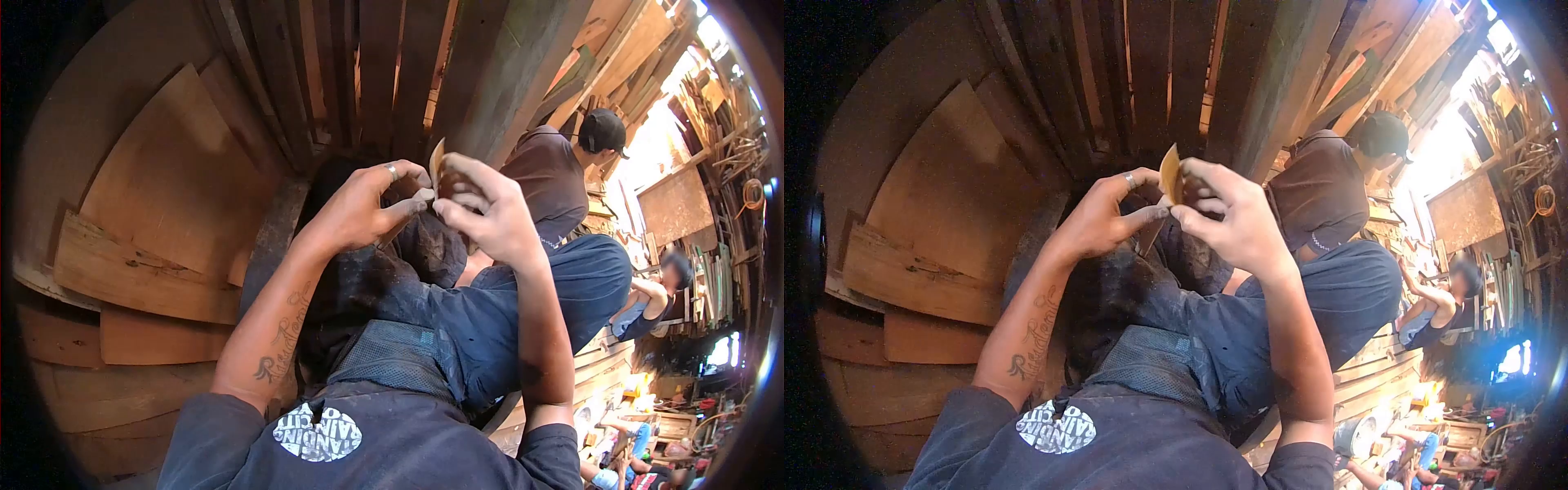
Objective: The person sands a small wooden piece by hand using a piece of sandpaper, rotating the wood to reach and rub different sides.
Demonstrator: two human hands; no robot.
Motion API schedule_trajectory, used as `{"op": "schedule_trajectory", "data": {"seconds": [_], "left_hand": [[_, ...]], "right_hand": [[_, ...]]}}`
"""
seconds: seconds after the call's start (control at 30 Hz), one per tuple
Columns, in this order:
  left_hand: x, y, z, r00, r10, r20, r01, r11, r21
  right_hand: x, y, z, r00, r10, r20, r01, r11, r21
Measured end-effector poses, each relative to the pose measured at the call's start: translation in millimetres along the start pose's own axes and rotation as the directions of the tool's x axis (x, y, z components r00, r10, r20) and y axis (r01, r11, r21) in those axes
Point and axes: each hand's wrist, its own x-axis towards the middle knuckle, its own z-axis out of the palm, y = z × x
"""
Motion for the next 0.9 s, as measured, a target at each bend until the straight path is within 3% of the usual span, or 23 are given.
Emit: {"op": "schedule_trajectory", "data": {"seconds": [0.03,0.2,0.3,0.4,0.57,0.67,0.8,0.9], "left_hand": [[-1,-1,1,1.000,0.005,-0.002,-0.005,1.000,0.010],[-1,-6,4,0.995,0.096,-0.040,-0.093,0.993,0.078],[-3,8,1,0.990,-0.134,0.036,0.135,0.991,-0.019],[-3,-3,4,0.999,-0.036,0.025,0.035,0.999,0.001],[-2,-8,4,0.999,0.008,-0.039,-0.004,0.996,0.090],[-2,-4,2,0.999,-0.008,-0.048,0.014,0.992,0.126],[0,-2,0,0.999,-0.016,-0.039,0.020,0.993,0.119],[0,-11,4,0.988,0.127,-0.092,-0.113,0.983,0.148]], "right_hand": [[0,-4,1,1.000,0.013,-0.007,-0.012,0.994,0.111],[-2,4,-1,0.998,0.008,0.058,0.008,0.962,-0.273],[0,-6,1,0.999,-0.030,0.014,0.031,0.998,-0.052],[-1,4,4,0.997,-0.071,0.026,0.075,0.978,-0.197],[-2,-10,0,0.982,-0.184,0.047,0.187,0.898,-0.397],[-2,3,2,0.995,-0.072,0.072,0.095,0.914,-0.394],[-2,10,0,0.985,-0.164,0.048,0.170,0.911,-0.376],[0,5,1,0.967,-0.246,0.068,0.254,0.897,-0.362]]}}
